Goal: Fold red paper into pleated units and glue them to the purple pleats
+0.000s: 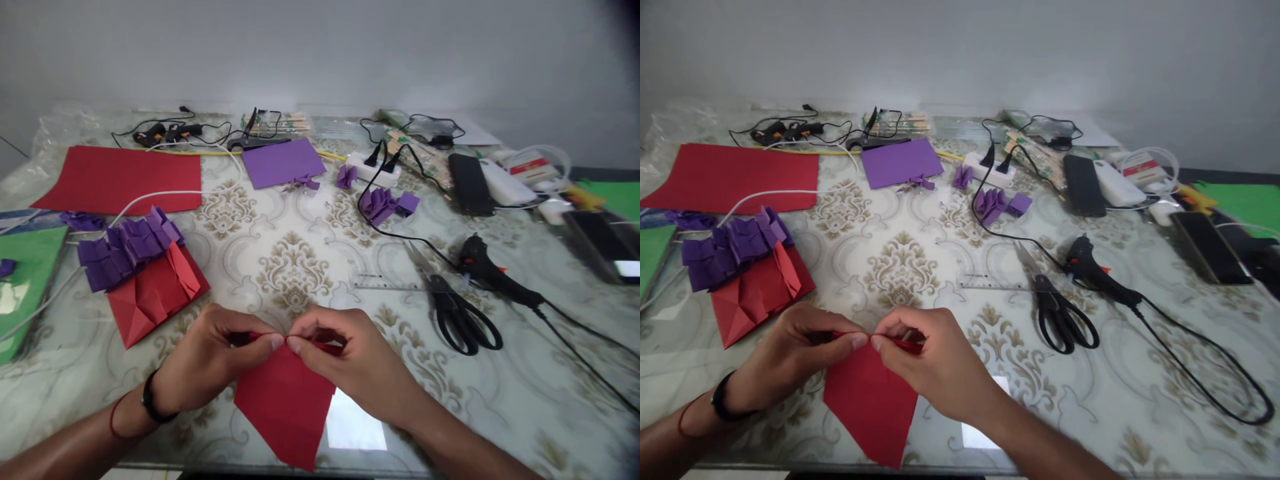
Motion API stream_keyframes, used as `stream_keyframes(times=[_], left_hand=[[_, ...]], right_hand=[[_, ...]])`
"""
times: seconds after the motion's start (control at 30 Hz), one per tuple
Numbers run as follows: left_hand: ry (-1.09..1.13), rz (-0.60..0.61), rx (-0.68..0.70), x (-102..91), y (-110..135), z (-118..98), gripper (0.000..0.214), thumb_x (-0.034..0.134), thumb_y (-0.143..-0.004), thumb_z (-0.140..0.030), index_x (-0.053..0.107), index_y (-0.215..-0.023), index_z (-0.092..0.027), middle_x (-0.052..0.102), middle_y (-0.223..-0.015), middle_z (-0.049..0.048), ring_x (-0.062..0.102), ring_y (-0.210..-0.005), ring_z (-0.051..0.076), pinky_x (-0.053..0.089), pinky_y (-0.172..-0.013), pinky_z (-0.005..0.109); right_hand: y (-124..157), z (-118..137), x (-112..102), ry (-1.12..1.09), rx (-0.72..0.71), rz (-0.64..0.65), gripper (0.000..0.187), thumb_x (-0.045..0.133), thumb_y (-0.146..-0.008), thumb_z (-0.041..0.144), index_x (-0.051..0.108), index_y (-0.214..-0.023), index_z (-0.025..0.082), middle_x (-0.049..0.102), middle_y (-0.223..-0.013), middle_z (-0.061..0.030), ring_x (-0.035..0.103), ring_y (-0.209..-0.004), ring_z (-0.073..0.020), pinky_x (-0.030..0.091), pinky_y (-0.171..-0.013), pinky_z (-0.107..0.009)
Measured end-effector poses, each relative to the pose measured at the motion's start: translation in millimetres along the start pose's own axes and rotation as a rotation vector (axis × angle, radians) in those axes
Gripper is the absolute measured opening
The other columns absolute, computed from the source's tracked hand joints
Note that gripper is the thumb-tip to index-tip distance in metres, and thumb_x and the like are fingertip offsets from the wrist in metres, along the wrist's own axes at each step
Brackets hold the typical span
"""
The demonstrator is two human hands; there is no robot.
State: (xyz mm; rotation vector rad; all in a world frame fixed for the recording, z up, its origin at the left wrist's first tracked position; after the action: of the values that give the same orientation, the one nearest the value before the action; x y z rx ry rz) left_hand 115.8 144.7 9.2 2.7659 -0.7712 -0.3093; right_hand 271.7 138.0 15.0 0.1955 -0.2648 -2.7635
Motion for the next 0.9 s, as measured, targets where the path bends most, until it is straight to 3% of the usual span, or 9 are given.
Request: stream_keyframes(times=[0.17, 0.4, 0.63, 0.9], left_hand=[[0.005, -0.017, 0.033, -10.4, 2, -9, 0.033, 0.073, -0.095, -0.044, 0.086, -0.080, -0.018, 0.071, -0.063, 0.0033, 0.053, -0.054, 0.011, 0.036, -0.048, 0.019], [0.003, -0.044, 0.013, -26.0, -2, -6, 0.031, 0.076, -0.095, -0.045, 0.085, -0.080, -0.019, 0.074, -0.068, 0.0027, 0.061, -0.059, 0.012, 0.043, -0.052, 0.018], [-0.045, 0.048, -0.085, -11.0, -9, 6, 0.029, 0.075, -0.092, -0.046, 0.087, -0.090, -0.019, 0.081, -0.081, 0.0060, 0.068, -0.070, 0.016, 0.050, -0.061, 0.021], [-0.148, 0.058, 0.012, 4.0, -7, -2, 0.026, 0.068, -0.090, -0.031, 0.082, -0.077, -0.014, 0.064, -0.061, 0.0001, 0.046, -0.056, 0.009, 0.034, -0.050, 0.018]], right_hand=[[1, 0, -13, 0.013, 0.041, 0.026, 0.017, 0.075, -0.089, 0.034, 0.079, -0.080, 0.021, 0.076, -0.074, -0.0010, 0.065, -0.068, -0.0135, 0.050, -0.063, -0.024], [-2, -1, -33, 0.090, 0.081, 0.040, 0.019, 0.074, -0.088, 0.037, 0.079, -0.080, 0.020, 0.076, -0.076, -0.0032, 0.065, -0.071, -0.0165, 0.052, -0.067, -0.029], [-5, -2, -18, 0.074, 0.035, 0.028, 0.011, 0.069, -0.087, 0.029, 0.071, -0.079, 0.021, 0.069, -0.074, 0.0005, 0.060, -0.069, -0.0143, 0.050, -0.066, -0.027], [-5, -9, 6, 0.039, 0.029, 0.086, 0.005, 0.068, -0.081, 0.019, 0.068, -0.076, 0.021, 0.065, -0.071, 0.0037, 0.055, -0.065, -0.0115, 0.044, -0.060, -0.025]])
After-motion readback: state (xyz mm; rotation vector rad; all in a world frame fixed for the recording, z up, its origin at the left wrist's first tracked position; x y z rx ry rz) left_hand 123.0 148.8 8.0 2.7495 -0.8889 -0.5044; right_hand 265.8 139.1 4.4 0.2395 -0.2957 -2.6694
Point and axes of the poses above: each hand's wrist, its own y-axis away from the middle knuckle, its own x-axis out of the palm, z = x × y, the point moved 8 cm from there along -y, towards the middle knuckle
